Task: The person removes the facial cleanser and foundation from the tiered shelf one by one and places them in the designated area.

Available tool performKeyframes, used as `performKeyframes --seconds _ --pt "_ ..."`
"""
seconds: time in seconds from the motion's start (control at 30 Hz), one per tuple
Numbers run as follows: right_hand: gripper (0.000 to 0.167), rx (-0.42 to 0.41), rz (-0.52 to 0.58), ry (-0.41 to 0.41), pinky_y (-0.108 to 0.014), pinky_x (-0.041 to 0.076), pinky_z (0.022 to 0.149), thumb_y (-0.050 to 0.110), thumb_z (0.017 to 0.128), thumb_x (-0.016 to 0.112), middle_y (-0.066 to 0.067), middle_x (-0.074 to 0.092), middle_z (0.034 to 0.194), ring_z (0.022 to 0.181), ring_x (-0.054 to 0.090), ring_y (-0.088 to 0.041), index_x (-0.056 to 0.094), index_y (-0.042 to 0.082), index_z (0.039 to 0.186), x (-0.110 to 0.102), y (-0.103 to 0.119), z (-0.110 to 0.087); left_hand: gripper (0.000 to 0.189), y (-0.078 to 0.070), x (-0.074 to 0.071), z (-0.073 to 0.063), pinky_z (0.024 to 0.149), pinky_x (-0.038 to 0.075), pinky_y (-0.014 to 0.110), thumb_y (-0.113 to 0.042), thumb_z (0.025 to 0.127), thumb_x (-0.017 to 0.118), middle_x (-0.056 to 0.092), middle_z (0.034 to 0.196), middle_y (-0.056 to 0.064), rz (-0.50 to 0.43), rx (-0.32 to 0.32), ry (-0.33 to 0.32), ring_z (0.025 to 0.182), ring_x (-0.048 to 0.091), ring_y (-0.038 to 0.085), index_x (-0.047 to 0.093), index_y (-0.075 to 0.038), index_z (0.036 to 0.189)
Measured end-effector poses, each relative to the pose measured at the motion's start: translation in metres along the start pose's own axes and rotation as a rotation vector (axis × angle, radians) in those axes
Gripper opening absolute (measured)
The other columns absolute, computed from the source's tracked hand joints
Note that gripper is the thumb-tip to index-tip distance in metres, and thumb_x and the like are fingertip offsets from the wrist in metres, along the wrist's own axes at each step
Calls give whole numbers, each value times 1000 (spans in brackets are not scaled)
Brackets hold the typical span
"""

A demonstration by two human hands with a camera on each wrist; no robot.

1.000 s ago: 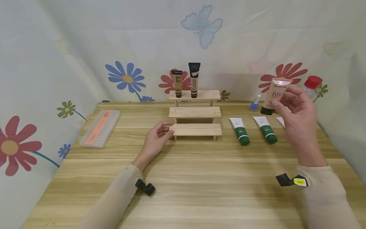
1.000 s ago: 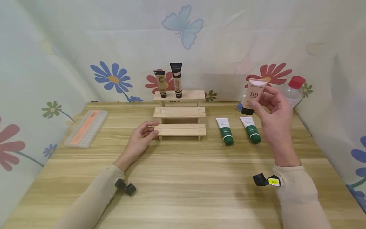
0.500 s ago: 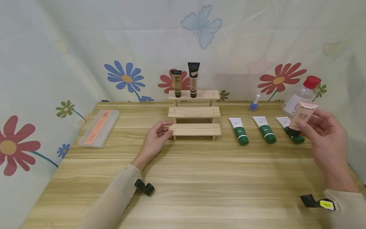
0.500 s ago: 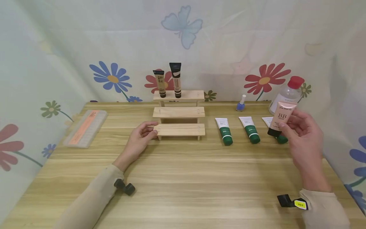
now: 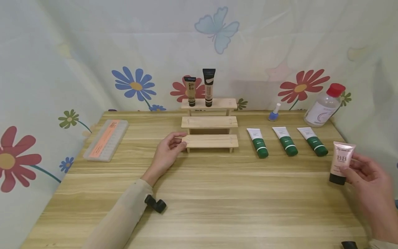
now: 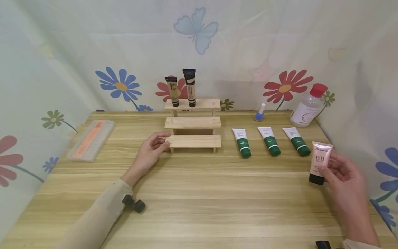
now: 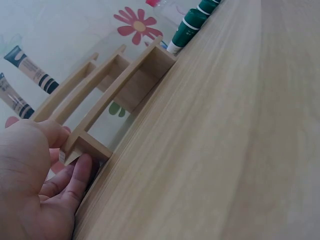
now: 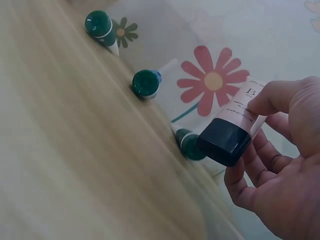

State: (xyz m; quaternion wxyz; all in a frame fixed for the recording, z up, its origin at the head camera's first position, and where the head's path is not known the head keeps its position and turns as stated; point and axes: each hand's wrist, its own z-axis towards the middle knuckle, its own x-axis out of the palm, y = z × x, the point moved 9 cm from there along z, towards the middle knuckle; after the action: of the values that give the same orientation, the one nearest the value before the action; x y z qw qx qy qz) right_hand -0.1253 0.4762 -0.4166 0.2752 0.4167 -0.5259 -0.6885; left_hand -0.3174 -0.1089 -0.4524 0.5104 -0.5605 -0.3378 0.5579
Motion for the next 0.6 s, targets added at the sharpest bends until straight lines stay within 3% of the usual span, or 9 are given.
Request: performKeyframes --seconds 0.1,0.23,0.37,0.5,0.6 --pt "37 76 70 1 -6 52 73 1 107 71 23 68 109 95 62 5 71 30 130 -5 -15 -7 33 0 -1 0 95 55 21 -22 109 75 75 121 16 0 -1 -2 112 71 28 73 -15 142" --pt "40 183 -57 -3 -9 51 70 8 110 69 27 63 108 94 59 3 68 38 136 -10 -29 -15 33 0 0 0 96 55 22 -23 109 75 75 121 15 5 -3 -1 112 71 27 73 -16 142" --pt "44 231 -246 5 -14 51 69 17 114 64 26 56 110 94 55 0 62 43 150 -12 -36 -20 34 0 0 0 97 55 23 -23 110 75 75 122 15 7 0 -4 113 70 26 73 -15 143" --pt "49 203 -332 17 -12 52 72 20 116 62 24 53 115 96 53 -2 56 25 164 -11 -39 -20 34 -2 0 0 98 54 23 -23 110 75 75 122 15 8 3 -6 114 69 26 73 -15 142" --pt "52 156 -405 23 -8 50 72 21 115 63 25 54 115 95 52 1 53 9 165 -9 -39 -20 33 -3 0 -1 98 54 23 -23 110 75 75 122 15 6 2 -3 114 69 26 73 -16 142"
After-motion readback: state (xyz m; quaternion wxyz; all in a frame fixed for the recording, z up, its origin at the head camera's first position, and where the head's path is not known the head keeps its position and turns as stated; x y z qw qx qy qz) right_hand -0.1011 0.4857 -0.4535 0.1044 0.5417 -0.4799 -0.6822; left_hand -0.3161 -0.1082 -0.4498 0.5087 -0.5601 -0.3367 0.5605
